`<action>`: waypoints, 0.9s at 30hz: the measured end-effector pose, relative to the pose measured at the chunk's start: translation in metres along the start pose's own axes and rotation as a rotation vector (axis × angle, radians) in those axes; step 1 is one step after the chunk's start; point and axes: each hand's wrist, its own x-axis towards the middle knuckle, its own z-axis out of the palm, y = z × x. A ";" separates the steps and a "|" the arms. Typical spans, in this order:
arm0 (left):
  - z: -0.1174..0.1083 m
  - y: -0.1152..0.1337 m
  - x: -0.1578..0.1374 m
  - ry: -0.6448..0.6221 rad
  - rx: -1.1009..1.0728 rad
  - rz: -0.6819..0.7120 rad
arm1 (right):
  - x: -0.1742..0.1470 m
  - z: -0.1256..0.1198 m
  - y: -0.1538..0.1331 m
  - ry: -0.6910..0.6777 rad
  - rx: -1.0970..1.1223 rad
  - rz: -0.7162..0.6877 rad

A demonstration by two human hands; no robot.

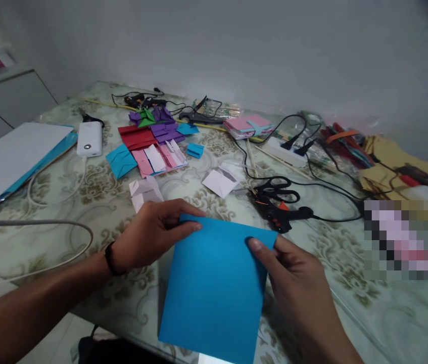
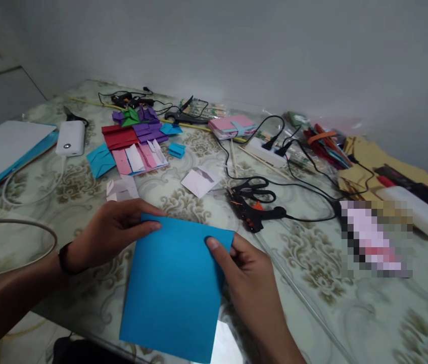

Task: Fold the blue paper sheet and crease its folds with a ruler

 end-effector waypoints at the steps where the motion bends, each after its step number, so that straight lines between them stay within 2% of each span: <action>1: 0.000 -0.001 0.000 0.002 0.000 -0.004 | 0.000 0.000 -0.001 0.006 -0.015 -0.021; 9: -0.003 -0.005 0.002 0.006 0.059 -0.015 | 0.001 0.000 -0.007 0.043 -0.132 -0.241; 15: -0.003 -0.008 0.002 -0.035 0.085 0.010 | 0.001 -0.003 -0.007 0.005 -0.150 -0.221; 22: -0.004 -0.008 0.002 -0.041 0.149 0.008 | 0.004 -0.005 -0.005 -0.001 -0.138 -0.341; 27: -0.006 -0.006 0.004 0.000 0.174 0.001 | 0.006 -0.006 -0.006 -0.033 -0.097 -0.310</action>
